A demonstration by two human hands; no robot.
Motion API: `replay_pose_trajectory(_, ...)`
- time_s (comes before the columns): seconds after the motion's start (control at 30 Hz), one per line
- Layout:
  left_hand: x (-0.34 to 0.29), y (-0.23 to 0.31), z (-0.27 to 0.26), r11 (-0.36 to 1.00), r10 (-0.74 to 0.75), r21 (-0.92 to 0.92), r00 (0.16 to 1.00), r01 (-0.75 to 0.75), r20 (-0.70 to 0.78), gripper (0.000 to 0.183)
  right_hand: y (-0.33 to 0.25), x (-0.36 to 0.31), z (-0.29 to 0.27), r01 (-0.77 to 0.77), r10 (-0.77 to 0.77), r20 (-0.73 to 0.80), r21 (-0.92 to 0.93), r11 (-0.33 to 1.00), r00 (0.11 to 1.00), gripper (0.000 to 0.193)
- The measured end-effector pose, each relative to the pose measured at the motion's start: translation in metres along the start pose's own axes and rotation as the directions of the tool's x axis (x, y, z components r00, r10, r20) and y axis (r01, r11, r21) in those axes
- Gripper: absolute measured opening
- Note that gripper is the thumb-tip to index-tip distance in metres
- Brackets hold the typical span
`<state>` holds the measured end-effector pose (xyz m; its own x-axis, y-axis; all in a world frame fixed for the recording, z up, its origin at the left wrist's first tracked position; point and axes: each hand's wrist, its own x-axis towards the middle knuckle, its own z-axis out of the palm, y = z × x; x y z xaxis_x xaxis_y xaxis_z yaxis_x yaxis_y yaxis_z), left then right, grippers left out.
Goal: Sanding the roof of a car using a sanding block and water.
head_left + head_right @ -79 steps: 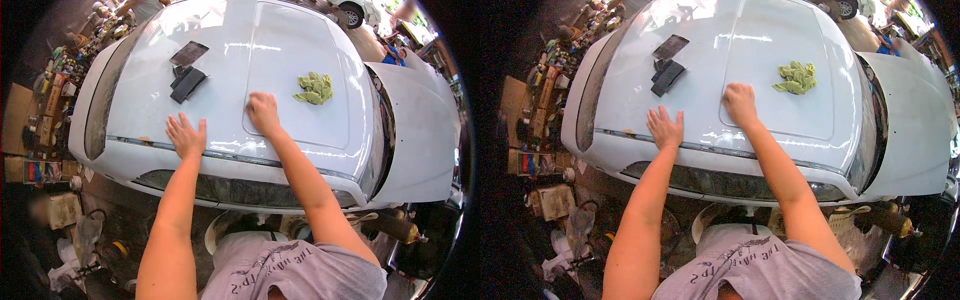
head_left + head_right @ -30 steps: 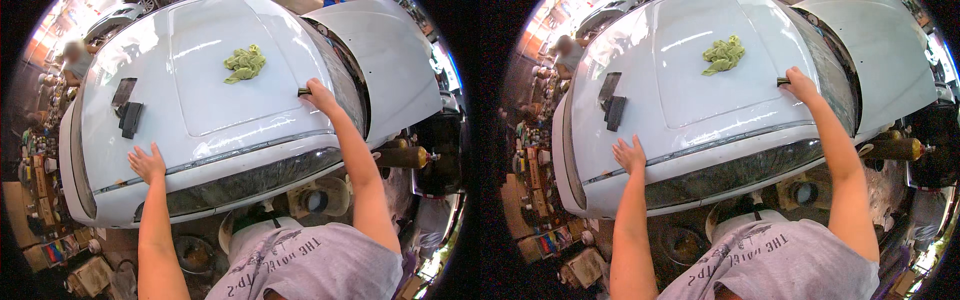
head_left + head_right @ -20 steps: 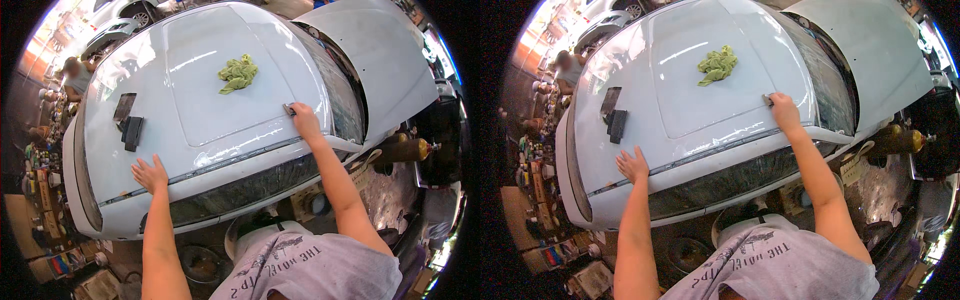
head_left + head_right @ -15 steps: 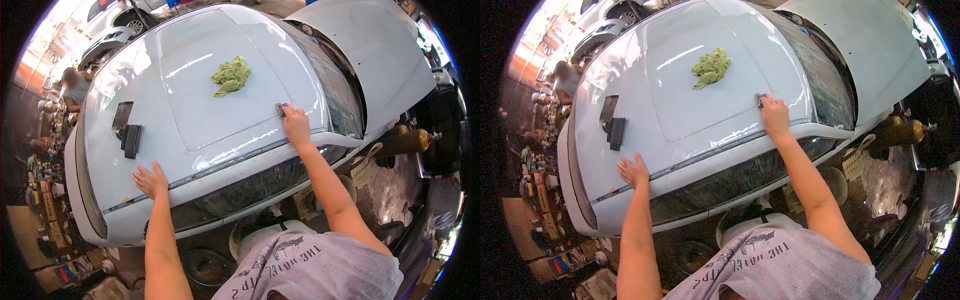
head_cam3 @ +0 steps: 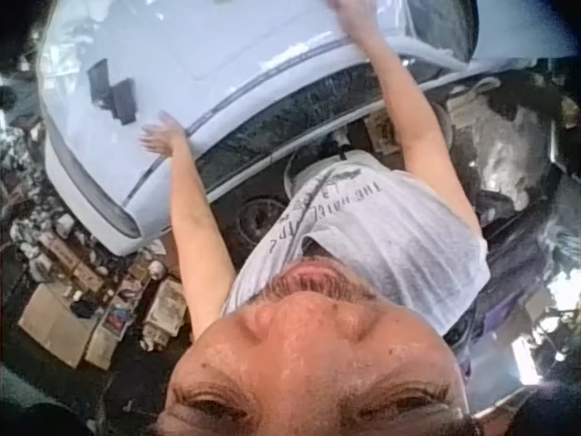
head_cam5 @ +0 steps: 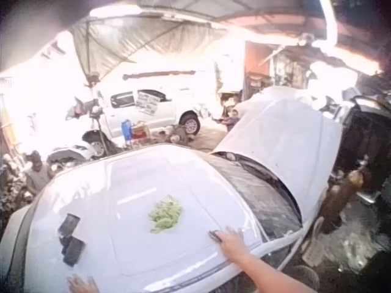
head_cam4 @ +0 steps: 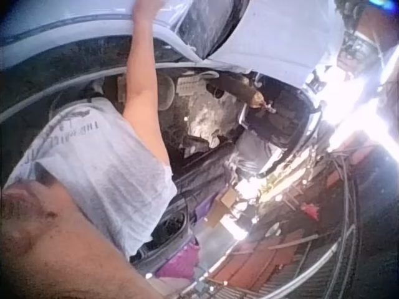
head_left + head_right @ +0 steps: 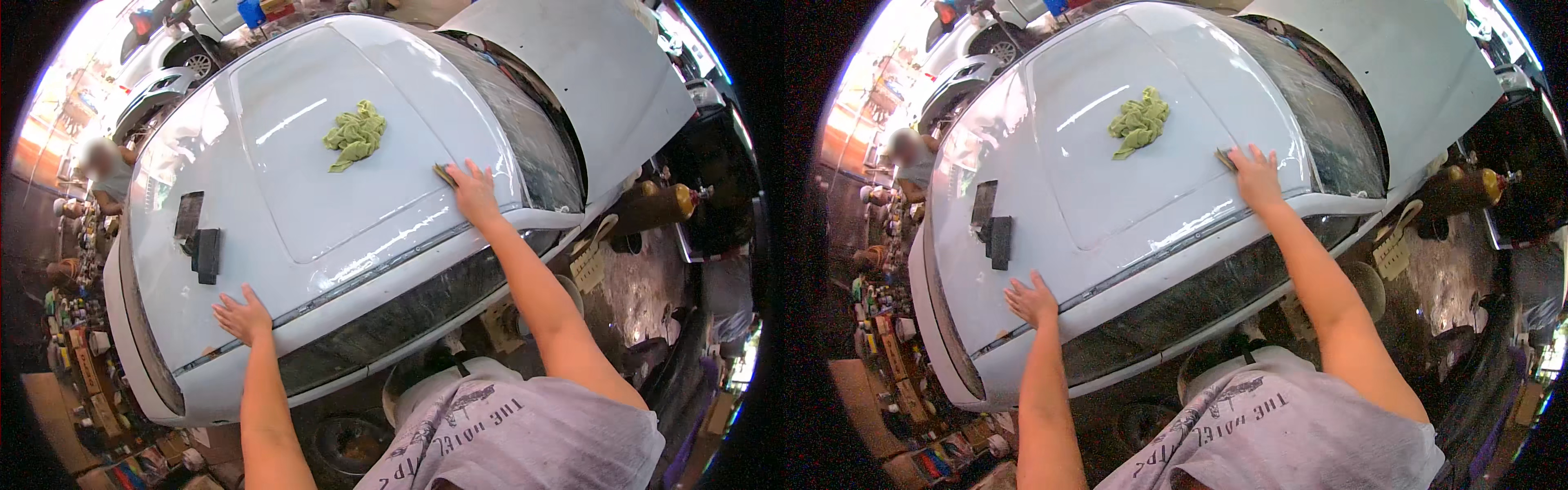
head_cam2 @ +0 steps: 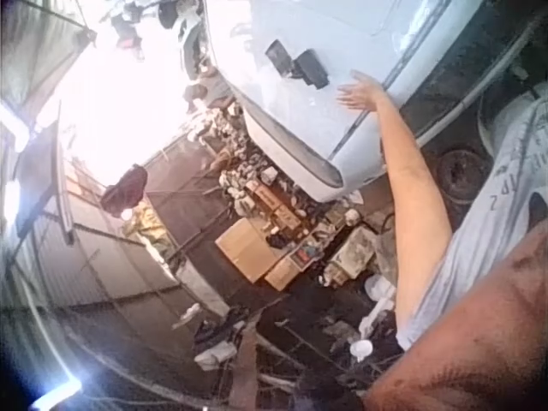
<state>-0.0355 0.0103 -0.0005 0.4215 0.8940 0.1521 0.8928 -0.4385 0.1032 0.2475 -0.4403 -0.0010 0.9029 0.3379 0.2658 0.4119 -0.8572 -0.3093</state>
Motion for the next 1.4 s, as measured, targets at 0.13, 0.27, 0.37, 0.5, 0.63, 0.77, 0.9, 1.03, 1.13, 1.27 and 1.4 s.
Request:
replay_pose_trajectory(0.13, -0.001, 0.001, -0.001, 1.0, -0.02, 0.023, 1.0, 0.02, -0.005, 0.08, 0.01, -0.02, -0.007, 0.059, -0.056, 0.105, -0.024, 0.998, 0.993, 0.046)
replay_pose_trajectory(0.27, -0.001, 0.005, -0.003, 0.999, -0.035, 0.007, 0.999, 0.035, 0.011, 0.078, 0.007, 0.033, 0.014, 0.016, -0.02, 0.079, 0.049, 0.999, 0.997, 0.044)
replay_pose_trajectory(0.37, -0.002, 0.004, -0.005, 0.999, -0.042, 0.008, 0.999, 0.042, 0.016, 0.077, 0.003, 0.092, 0.032, 0.005, -0.009, 0.116, 0.033, 0.999, 0.993, 0.043)
replay_pose_trajectory(0.5, -0.004, 0.004, -0.006, 1.0, -0.023, 0.01, 1.0, 0.023, 0.011, 0.078, -0.001, 0.1, 0.03, 0.025, -0.029, 0.142, 0.027, 0.999, 0.989, 0.044)
replay_pose_trajectory(0.63, -0.005, 0.005, -0.009, 0.999, -0.045, -0.023, 0.999, 0.045, 0.021, 0.077, 0.002, 0.019, 0.002, 0.083, -0.069, 0.137, -0.098, 0.992, 0.988, 0.049)
replay_pose_trajectory(0.77, -0.003, 0.005, -0.007, 0.999, -0.039, -0.001, 0.999, 0.039, 0.026, 0.077, 0.003, -0.008, -0.005, 0.112, -0.091, 0.171, -0.115, 0.987, 0.981, 0.05)
replay_pose_trajectory(0.9, -0.002, 0.002, 0.001, 1.0, -0.018, -0.009, 1.0, 0.018, -0.009, 0.076, -0.007, 0.089, 0.032, 0.121, -0.11, 0.1, -0.121, 0.985, 0.989, 0.051)
replay_pose_trajectory(1.03, -0.003, 0.0, 0.005, 0.999, -0.014, 0.047, 1.0, 0.013, 0.01, 0.076, -0.019, 0.162, 0.057, 0.12, -0.113, 0.058, -0.145, 0.982, 0.992, 0.05)
replay_pose_trajectory(1.13, -0.003, 0.001, 0.003, 1.0, 0.019, 0.019, 0.999, -0.018, -0.031, 0.075, -0.014, 0.128, 0.037, 0.168, -0.152, 0.08, -0.276, 0.946, 0.985, 0.049)
replay_pose_trajectory(1.27, -0.001, 0.002, 0.0, 1.0, -0.004, -0.004, 1.0, 0.004, -0.01, 0.074, -0.001, 0.018, -0.001, 0.18, -0.163, 0.082, -0.283, 0.942, 0.983, 0.048)
replay_pose_trajectory(1.4, 0.0, 0.001, 0.004, 1.0, -0.007, 0.009, 1.0, 0.008, -0.01, 0.074, 0.006, 0.014, 0.003, 0.169, -0.15, 0.084, -0.297, 0.94, 0.985, 0.048)
